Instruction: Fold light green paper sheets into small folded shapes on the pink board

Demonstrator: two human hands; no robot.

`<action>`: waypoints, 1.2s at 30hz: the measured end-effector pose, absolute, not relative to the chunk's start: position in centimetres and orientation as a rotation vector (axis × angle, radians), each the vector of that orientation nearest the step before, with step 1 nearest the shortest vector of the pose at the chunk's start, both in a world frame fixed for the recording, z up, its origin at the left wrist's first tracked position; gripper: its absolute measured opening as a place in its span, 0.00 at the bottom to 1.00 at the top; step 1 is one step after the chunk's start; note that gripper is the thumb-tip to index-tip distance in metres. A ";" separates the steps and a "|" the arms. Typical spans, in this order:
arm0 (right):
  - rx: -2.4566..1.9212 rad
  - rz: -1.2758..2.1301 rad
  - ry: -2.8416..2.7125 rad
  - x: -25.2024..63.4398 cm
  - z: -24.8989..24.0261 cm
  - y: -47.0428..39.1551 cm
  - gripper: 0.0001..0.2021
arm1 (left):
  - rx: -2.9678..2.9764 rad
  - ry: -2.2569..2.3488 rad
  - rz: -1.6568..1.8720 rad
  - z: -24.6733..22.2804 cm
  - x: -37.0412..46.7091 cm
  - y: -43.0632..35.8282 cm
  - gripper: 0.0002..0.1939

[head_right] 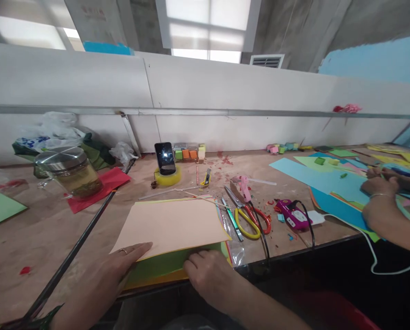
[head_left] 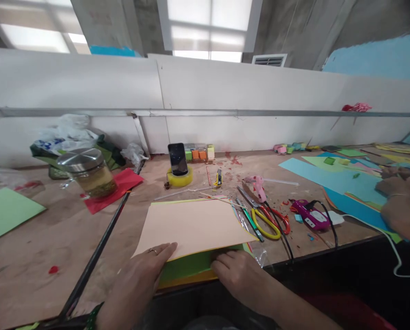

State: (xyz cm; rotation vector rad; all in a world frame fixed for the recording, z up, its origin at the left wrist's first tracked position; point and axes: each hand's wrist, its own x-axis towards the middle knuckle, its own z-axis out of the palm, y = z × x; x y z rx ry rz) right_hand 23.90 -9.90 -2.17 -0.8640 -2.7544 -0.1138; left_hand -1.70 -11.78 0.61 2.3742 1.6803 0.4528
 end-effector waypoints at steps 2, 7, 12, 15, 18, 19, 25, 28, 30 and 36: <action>-0.867 -0.096 -2.716 24.0 -1.9 -9.5 0.09 | 2.385 1.667 0.447 0.7 -1.8 -11.7 0.28; -1.103 0.258 -2.634 24.4 -1.0 -8.6 0.06 | 2.364 1.660 0.380 1.1 -1.8 -11.6 0.25; -1.080 0.408 -2.584 24.9 0.0 -8.2 0.05 | 2.336 1.662 0.393 1.2 -1.8 -11.4 0.27; -0.973 0.390 -2.591 25.3 0.7 -8.2 0.07 | 2.350 1.640 0.407 1.4 -1.8 -11.3 0.27; -1.054 0.437 -2.617 25.6 1.3 -8.1 0.10 | 2.319 1.598 0.404 1.8 -1.6 -11.2 0.26; -1.100 0.460 -2.639 25.6 1.5 -8.0 0.10 | 2.302 1.585 0.401 1.8 -1.5 -11.2 0.26; -1.170 0.373 -2.760 25.6 1.4 -8.2 0.09 | 2.288 1.564 0.358 2.0 -1.3 -11.1 0.26; -0.978 0.181 -2.700 25.9 1.4 -8.9 0.11 | 2.295 1.564 0.405 2.3 -1.5 -10.9 0.25; -0.820 0.131 -2.631 26.3 1.8 -9.5 0.14 | 2.315 1.569 0.460 2.4 -1.9 -10.8 0.23; -0.741 0.116 -2.463 30.0 4.3 -12.2 0.12 | 2.340 1.580 0.464 2.8 -2.3 -10.7 0.21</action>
